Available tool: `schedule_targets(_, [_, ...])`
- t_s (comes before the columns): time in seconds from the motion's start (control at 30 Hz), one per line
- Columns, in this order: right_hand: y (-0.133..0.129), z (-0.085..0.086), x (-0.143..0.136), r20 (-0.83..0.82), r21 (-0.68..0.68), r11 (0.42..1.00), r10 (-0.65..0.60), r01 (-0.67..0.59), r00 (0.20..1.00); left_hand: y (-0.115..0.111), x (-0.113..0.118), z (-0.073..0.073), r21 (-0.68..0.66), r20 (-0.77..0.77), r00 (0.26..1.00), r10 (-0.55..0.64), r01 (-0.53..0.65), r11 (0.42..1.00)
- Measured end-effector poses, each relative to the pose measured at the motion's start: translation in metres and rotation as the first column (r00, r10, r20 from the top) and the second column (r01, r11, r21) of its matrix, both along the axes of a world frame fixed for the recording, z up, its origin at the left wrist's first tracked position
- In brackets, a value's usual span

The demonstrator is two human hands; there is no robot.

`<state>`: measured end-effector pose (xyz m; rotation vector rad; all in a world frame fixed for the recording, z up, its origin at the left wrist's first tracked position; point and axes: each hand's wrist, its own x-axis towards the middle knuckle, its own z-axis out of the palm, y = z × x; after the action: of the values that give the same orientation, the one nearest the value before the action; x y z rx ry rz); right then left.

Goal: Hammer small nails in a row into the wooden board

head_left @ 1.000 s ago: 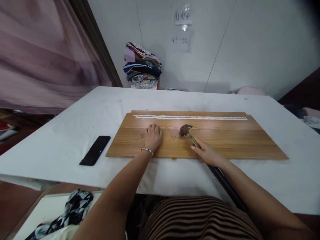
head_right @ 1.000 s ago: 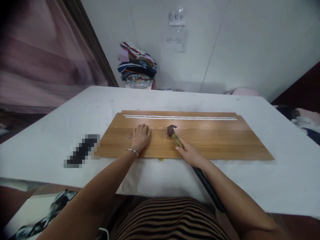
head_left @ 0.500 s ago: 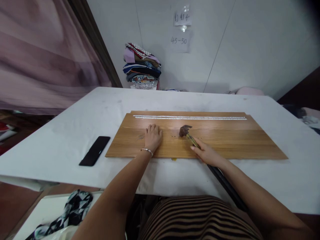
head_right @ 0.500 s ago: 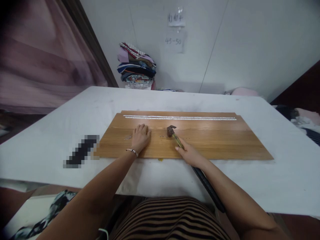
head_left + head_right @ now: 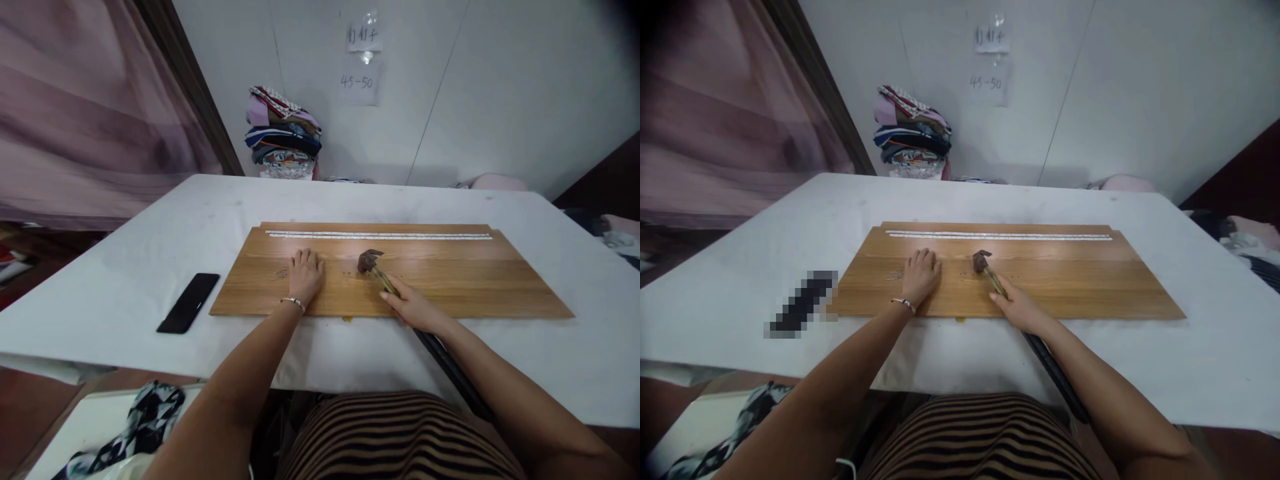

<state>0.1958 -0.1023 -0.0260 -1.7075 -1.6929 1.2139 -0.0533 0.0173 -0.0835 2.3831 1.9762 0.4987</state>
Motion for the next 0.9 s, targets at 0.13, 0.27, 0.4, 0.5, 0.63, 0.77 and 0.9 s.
schedule_targets(0.13, [0.0002,0.0020,-0.0007,0.026,-0.001,1.000,0.014,-0.014,1.000,0.0002,0.0003,0.0007,-0.010,0.007,1.000,0.003,-0.003,1.000])
schedule_targets(0.27, [0.0009,0.0009,-0.0005,0.052,0.018,0.999,0.026,-0.027,0.998,0.0008,-0.0001,-0.0001,-0.009,0.000,1.000,0.007,-0.007,1.000])
schedule_targets(0.4, [0.0016,-0.0015,0.0007,0.060,0.029,0.999,0.042,-0.043,0.997,0.0005,-0.0004,-0.0007,0.002,-0.011,1.000,0.000,0.000,1.000])
schedule_targets(0.5, [0.0014,-0.0029,0.0015,0.055,0.039,0.999,0.030,-0.032,0.998,0.0004,-0.0003,-0.0010,0.003,-0.007,1.000,0.000,0.000,1.000])
schedule_targets(0.63, [0.0003,-0.0029,0.0006,0.035,0.087,0.996,0.007,-0.010,0.999,0.0006,-0.0004,-0.0018,-0.004,-0.003,1.000,0.002,-0.002,1.000])
schedule_targets(0.77, [-0.0002,-0.0018,0.0000,0.045,0.133,0.991,0.013,-0.019,0.999,0.0004,-0.0006,-0.0014,-0.007,0.015,1.000,-0.003,0.003,1.000])
schedule_targets(0.9, [0.0002,-0.0020,0.0011,0.044,0.165,0.986,0.017,-0.024,0.999,0.0000,-0.0006,0.0002,-0.001,0.018,1.000,-0.001,0.001,1.000])
